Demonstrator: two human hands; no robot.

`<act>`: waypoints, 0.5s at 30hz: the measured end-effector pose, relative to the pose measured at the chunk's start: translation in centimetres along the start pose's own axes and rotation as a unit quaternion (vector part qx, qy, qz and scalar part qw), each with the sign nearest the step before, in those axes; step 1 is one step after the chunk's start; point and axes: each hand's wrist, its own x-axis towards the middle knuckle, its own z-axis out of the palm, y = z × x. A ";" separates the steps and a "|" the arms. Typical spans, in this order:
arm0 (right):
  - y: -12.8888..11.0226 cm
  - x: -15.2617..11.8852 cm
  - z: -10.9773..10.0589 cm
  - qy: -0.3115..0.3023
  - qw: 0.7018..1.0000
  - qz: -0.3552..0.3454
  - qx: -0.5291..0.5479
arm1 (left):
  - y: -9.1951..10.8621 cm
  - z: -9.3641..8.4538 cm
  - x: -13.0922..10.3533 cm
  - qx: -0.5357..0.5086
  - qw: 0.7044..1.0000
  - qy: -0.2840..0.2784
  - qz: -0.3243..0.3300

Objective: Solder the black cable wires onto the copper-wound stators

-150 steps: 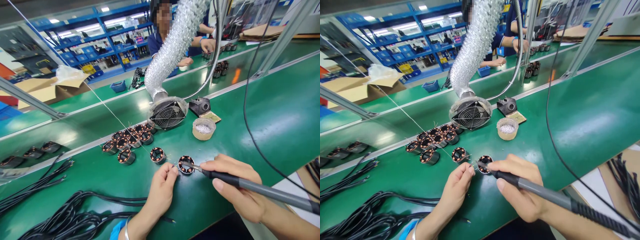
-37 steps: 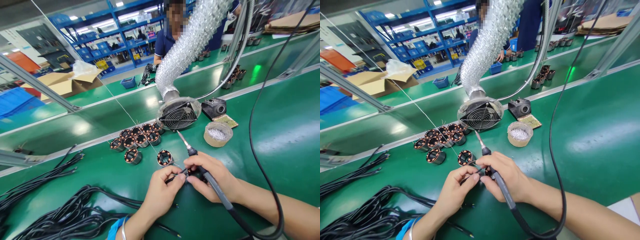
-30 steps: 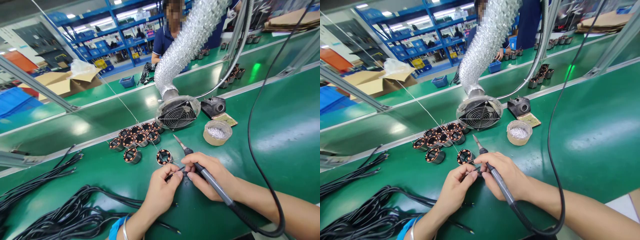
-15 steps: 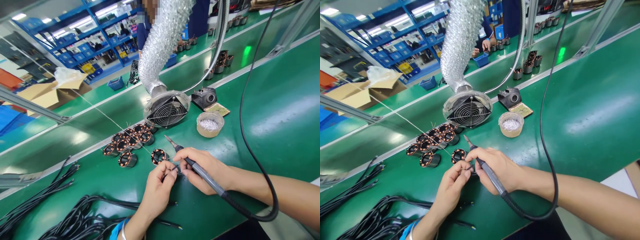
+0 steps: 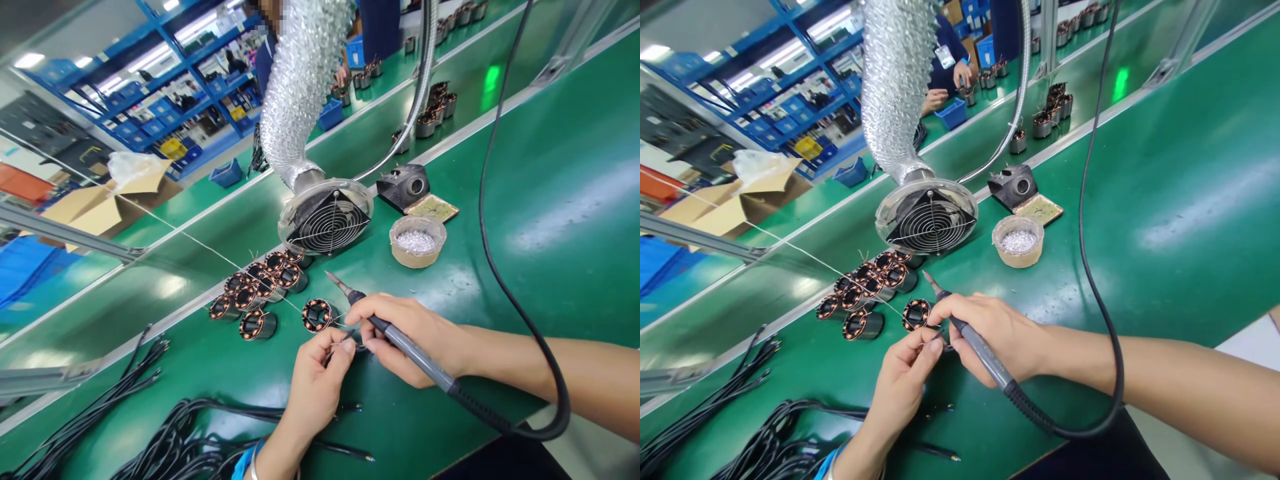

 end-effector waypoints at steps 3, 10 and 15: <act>0.1 -0.1 0.1 -0.002 1.000 -0.002 -0.006 | 0.0 0.0 0.0 -0.008 1.000 -0.003 -0.005; 0.3 -0.4 0.0 -0.007 1.000 0.002 0.001 | 0.0 0.2 -0.1 -0.001 1.000 -0.005 0.003; 0.7 -0.5 0.4 0.010 0.999 -0.033 -0.011 | -0.6 -0.2 -0.5 0.035 0.998 -0.001 0.052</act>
